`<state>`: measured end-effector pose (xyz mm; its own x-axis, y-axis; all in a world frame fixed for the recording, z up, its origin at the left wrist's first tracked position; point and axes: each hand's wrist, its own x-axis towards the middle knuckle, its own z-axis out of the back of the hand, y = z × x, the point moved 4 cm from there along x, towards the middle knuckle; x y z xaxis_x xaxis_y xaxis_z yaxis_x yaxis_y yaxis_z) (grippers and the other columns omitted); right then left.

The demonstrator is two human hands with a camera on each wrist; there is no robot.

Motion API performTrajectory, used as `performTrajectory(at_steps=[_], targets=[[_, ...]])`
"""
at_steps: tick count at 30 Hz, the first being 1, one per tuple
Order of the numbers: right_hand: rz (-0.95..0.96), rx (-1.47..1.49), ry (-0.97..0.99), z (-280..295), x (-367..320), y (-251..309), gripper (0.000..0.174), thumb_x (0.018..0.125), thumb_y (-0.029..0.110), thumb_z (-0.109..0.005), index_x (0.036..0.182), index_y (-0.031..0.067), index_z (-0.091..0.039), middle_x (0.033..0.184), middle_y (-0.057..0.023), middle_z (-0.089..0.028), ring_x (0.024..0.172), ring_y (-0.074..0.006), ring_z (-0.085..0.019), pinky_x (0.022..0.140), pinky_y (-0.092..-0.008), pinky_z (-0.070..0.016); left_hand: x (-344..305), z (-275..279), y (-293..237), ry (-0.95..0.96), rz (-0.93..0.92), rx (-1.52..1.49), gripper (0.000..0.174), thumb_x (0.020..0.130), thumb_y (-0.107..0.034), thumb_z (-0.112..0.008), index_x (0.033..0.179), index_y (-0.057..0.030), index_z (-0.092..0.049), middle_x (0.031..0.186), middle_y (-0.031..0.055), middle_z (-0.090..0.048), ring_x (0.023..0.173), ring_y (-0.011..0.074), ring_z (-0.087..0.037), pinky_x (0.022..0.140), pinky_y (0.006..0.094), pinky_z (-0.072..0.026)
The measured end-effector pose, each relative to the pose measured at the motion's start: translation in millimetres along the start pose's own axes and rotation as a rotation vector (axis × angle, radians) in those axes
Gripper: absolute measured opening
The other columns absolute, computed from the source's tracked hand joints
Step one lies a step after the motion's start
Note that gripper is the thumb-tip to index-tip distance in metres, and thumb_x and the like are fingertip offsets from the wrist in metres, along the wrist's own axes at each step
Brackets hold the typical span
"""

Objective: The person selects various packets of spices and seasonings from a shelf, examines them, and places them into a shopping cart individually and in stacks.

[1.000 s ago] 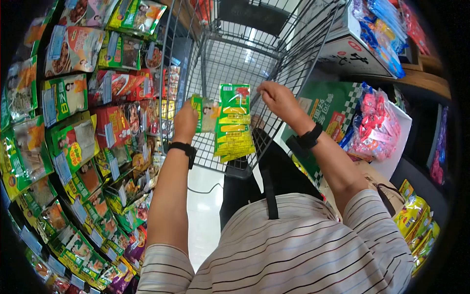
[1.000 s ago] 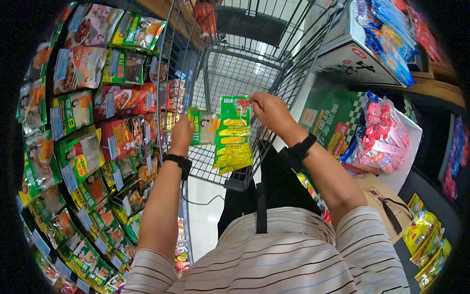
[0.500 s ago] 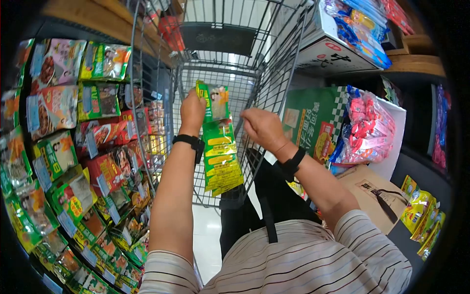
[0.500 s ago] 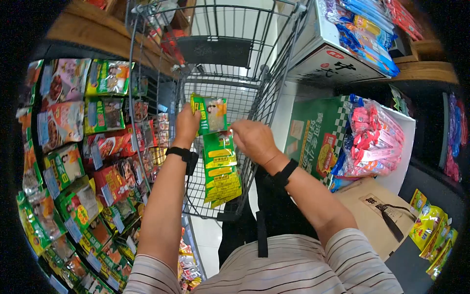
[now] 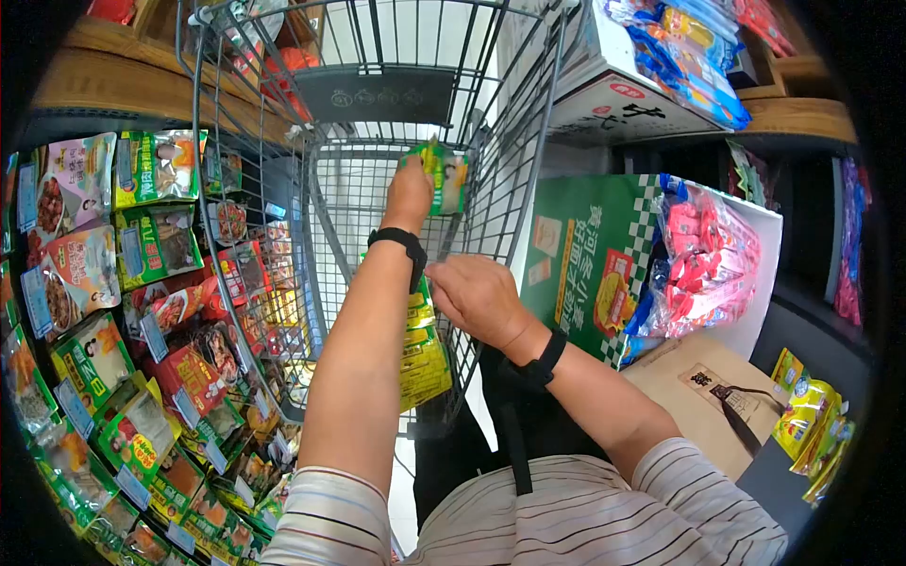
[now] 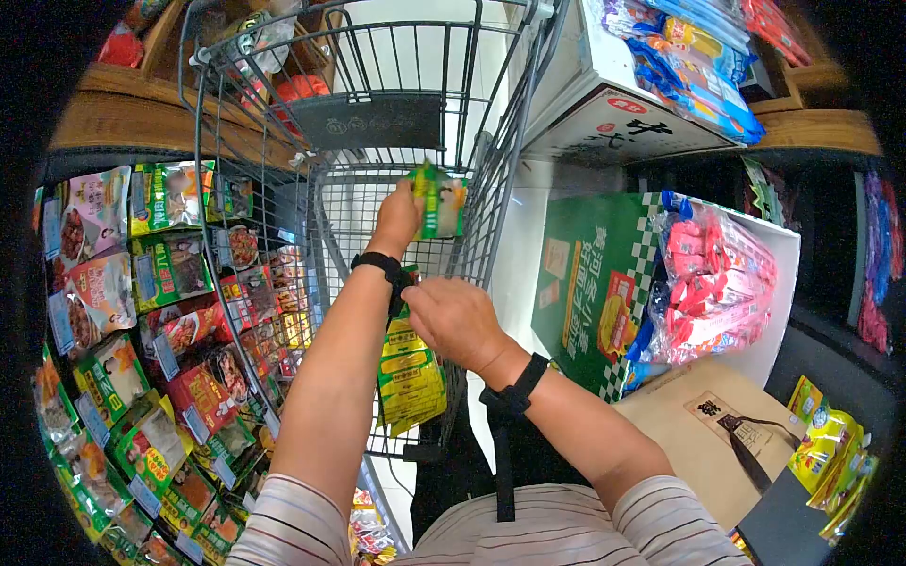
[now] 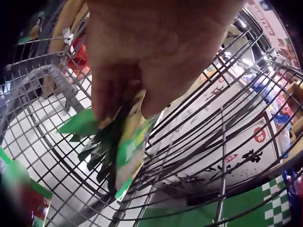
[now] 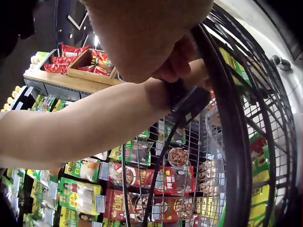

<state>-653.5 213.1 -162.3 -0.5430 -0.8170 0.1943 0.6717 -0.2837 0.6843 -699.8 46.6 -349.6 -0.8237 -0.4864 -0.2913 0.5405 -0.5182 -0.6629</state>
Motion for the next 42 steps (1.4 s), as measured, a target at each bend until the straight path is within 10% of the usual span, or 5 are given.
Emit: performTrajectory(at_steps=[15,27,42], targets=[[0.028,-0.053,0.04,-13,-2,5,0.018,0.077,0.01,-0.068,0.092,0.0081,-0.059,0.074,-0.0065,-0.057,0.069,-0.0263,-0.06,0.062,-0.0385,-0.0483,-23,21,24,0.078,0.07,-0.23,0.076,0.081,-0.031,-0.075,0.14,0.0057,-0.044,0.135,0.0285,-0.053,0.129,0.04,-0.05,0.108,0.042,-0.0402],[0.007,-0.019,0.072,-19,-2,9,0.022,0.073,0.004,-0.071,0.094,0.007,-0.064,0.076,-0.007,-0.059,0.069,-0.0275,-0.061,0.062,-0.0379,-0.0485,-22,-8,73,0.026,-0.025,0.326,0.067,0.084,0.0,-0.058,0.147,-0.0183,-0.041,0.145,0.0117,-0.047,0.128,0.0328,-0.051,0.102,0.0456,-0.046],[0.014,-0.032,0.062,-20,0,12,0.025,0.069,0.003,-0.072,0.093,0.0077,-0.064,0.076,-0.0059,-0.059,0.068,-0.0255,-0.061,0.061,-0.036,-0.0486,-28,-15,36,0.183,-0.129,-0.127,0.056,0.09,0.0,-0.042,0.145,-0.0103,-0.045,0.143,0.0187,-0.051,0.124,0.0393,-0.054,0.105,0.0428,-0.0437]])
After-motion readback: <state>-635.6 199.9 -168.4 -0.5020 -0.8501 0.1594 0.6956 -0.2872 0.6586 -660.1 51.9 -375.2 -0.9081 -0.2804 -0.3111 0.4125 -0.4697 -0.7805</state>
